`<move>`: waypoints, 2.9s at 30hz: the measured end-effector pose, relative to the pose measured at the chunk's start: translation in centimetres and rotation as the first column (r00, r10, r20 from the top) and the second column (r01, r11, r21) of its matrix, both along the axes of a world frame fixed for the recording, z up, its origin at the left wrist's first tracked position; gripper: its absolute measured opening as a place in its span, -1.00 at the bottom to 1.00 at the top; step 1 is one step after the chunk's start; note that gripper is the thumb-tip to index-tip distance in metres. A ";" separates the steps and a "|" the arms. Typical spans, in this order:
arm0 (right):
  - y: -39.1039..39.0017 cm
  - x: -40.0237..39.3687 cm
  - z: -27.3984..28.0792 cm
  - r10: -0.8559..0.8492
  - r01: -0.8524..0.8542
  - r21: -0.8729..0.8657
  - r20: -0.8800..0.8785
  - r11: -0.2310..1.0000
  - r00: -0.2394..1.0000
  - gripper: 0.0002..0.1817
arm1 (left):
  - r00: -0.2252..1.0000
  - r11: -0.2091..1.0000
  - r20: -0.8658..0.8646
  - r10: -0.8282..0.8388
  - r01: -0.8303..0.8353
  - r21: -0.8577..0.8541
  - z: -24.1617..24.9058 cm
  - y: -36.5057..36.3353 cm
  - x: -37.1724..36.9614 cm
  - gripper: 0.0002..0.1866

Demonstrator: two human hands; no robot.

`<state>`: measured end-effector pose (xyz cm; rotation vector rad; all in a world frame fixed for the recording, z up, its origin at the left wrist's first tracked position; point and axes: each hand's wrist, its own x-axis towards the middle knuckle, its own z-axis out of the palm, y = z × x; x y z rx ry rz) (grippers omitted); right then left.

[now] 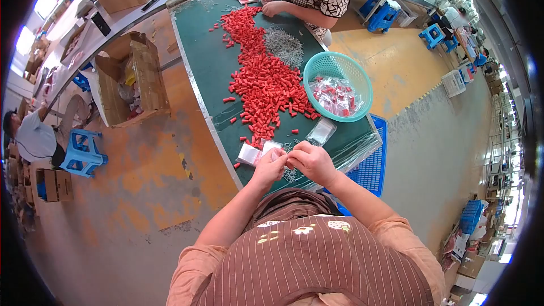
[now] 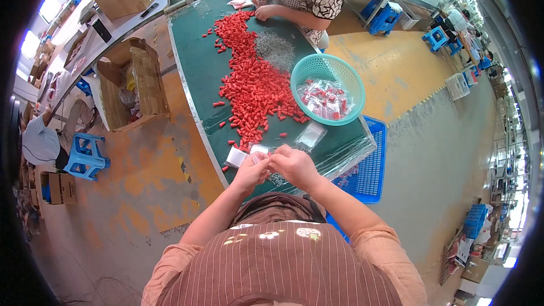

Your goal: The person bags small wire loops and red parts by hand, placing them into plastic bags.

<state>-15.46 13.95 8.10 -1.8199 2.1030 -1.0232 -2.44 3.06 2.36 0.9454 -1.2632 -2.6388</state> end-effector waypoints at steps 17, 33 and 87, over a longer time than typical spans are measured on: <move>0.2 -1.1 2.2 -0.090 0.072 0.113 0.162 0.991 0.983 -0.82 | 0.999 0.999 -0.001 0.039 -0.039 0.023 -0.4 -0.4 0.6 -0.88; -0.4 0.4 0.0 -0.084 0.065 0.083 0.256 0.994 0.963 -0.87 | 0.997 0.993 -0.034 0.070 -0.073 -0.095 -0.6 -0.2 0.4 -0.85; 0.7 -0.4 -4.3 -0.518 0.009 0.517 0.856 0.856 0.012 -0.82 | 0.996 0.845 -0.051 0.068 -0.085 -0.528 -1.6 1.5 1.0 -0.85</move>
